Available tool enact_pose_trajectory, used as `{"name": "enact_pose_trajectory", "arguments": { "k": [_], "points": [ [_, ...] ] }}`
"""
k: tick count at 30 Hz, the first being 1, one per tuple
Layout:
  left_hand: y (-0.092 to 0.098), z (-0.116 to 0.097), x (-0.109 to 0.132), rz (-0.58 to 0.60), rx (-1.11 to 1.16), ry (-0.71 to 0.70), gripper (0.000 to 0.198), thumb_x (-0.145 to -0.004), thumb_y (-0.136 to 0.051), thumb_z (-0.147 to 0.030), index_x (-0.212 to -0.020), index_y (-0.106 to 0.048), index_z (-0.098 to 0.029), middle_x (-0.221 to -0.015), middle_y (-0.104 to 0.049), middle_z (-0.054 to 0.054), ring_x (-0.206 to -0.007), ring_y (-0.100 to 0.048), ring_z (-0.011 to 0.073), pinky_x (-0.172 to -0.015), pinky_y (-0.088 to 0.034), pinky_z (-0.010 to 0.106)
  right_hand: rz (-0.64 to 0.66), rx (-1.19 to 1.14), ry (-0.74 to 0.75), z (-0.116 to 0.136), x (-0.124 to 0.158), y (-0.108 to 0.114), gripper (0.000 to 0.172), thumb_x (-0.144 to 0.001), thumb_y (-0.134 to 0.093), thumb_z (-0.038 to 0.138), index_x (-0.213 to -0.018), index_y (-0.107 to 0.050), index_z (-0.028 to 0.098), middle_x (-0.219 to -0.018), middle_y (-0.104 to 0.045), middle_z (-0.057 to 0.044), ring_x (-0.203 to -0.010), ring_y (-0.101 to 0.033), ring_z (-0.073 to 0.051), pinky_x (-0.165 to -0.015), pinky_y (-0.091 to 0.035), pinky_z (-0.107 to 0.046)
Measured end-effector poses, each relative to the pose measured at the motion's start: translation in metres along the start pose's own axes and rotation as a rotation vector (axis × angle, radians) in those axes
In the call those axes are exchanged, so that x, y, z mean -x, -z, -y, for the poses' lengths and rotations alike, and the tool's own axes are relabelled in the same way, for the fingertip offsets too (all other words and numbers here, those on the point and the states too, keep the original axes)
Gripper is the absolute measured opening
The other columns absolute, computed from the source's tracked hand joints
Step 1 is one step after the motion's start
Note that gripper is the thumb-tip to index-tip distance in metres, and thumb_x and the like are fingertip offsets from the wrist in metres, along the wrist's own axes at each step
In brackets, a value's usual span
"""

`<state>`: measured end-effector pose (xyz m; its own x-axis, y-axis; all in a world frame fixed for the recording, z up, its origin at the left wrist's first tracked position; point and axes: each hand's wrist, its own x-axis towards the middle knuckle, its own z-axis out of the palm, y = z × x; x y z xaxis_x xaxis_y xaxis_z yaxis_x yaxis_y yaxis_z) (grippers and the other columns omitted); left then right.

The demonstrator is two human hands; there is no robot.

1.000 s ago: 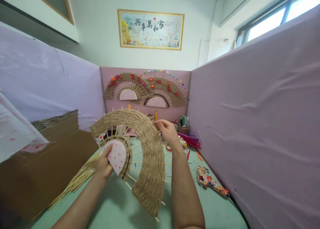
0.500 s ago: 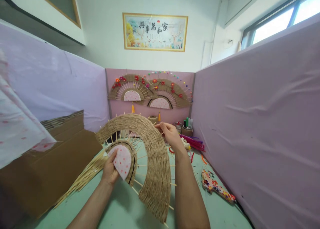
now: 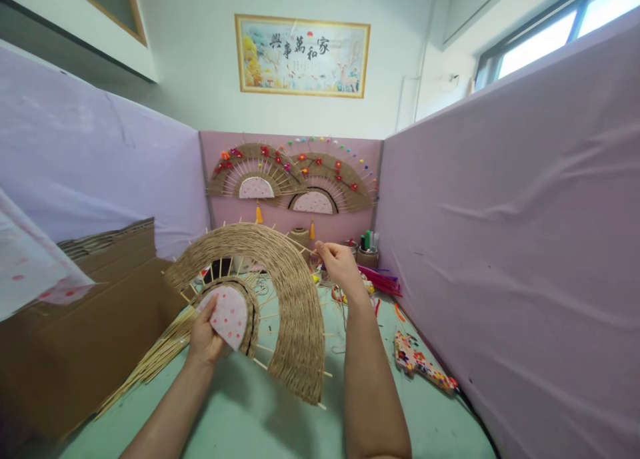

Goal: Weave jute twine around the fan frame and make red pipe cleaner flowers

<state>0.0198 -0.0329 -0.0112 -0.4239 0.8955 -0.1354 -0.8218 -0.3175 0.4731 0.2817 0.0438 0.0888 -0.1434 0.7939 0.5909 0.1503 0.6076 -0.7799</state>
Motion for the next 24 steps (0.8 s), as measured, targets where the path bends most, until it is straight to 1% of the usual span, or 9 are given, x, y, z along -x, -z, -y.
{"name": "enact_pose_trajectory", "arguments": {
  "k": [4,9,13,17,19,22,24],
  "points": [
    [-0.001,0.0,0.0,-0.016,0.006,-0.009,0.036,-0.087,-0.044,-0.012,-0.12,-0.056,-0.016,-0.076,-0.073,0.005,-0.077,-0.069,0.0177,-0.085,-0.051,0.033,0.086,0.059,-0.005,0.007,0.004,0.004,0.05,-0.079,-0.047,0.058,-0.067,-0.068,0.014,-0.055,-0.057,-0.002,-0.055,-0.05,-0.015,-0.052,-0.036,-0.025],
    [-0.001,0.001,-0.001,-0.04,0.018,-0.005,0.037,-0.086,-0.045,-0.011,-0.122,-0.055,-0.014,-0.077,-0.073,0.006,-0.075,-0.069,0.0168,-0.085,-0.051,0.032,0.148,0.122,0.038,0.011,0.006,0.005,0.05,-0.082,-0.045,0.055,-0.068,-0.068,0.013,-0.056,-0.055,-0.001,-0.052,-0.046,-0.012,-0.051,-0.034,-0.024],
    [-0.001,0.001,-0.001,-0.018,0.027,-0.024,0.035,-0.086,-0.044,-0.011,-0.119,-0.056,-0.013,-0.076,-0.073,0.006,-0.07,-0.069,0.0159,-0.085,-0.051,0.032,0.183,0.154,0.083,0.015,0.009,0.005,0.046,-0.085,-0.043,0.05,-0.072,-0.069,0.014,-0.058,-0.055,0.0,-0.051,-0.045,-0.011,-0.052,-0.034,-0.023],
    [-0.002,0.0,-0.001,-0.032,0.029,-0.044,0.032,-0.086,-0.045,-0.011,-0.115,-0.059,-0.013,-0.076,-0.072,0.005,-0.067,-0.068,0.0143,-0.085,-0.051,0.031,0.131,0.277,0.156,0.021,0.013,0.006,0.04,-0.086,-0.044,0.045,-0.071,-0.068,0.016,-0.062,-0.06,-0.001,-0.056,-0.05,-0.013,-0.054,-0.035,-0.024],
    [-0.002,0.0,-0.001,-0.041,0.035,-0.063,0.031,-0.086,-0.045,-0.01,-0.113,-0.06,-0.012,-0.075,-0.072,0.005,-0.067,-0.068,0.0135,-0.085,-0.051,0.03,0.092,0.332,0.192,0.023,0.014,0.005,0.034,-0.085,-0.047,0.041,-0.072,-0.068,0.017,-0.067,-0.063,-0.002,-0.062,-0.053,-0.014,-0.057,-0.036,-0.024],
    [-0.003,0.0,-0.002,-0.026,0.044,-0.074,0.03,-0.086,-0.046,-0.01,-0.111,-0.061,-0.012,-0.075,-0.072,0.005,-0.068,-0.068,0.0129,-0.084,-0.051,0.029,0.055,0.352,0.234,0.024,0.016,0.002,0.022,-0.083,-0.051,0.032,-0.078,-0.068,0.019,-0.076,-0.067,-0.003,-0.07,-0.058,-0.015,-0.065,-0.04,-0.025],
    [-0.004,0.0,-0.002,-0.017,0.048,-0.071,0.029,-0.086,-0.045,-0.009,-0.111,-0.061,-0.012,-0.075,-0.072,0.005,-0.068,-0.068,0.0129,-0.084,-0.051,0.028,0.036,0.342,0.252,0.024,0.018,0.0,0.019,-0.082,-0.052,0.029,-0.079,-0.068,0.02,-0.078,-0.068,-0.003,-0.072,-0.058,-0.016,-0.068,-0.041,-0.026]
  ]
}}
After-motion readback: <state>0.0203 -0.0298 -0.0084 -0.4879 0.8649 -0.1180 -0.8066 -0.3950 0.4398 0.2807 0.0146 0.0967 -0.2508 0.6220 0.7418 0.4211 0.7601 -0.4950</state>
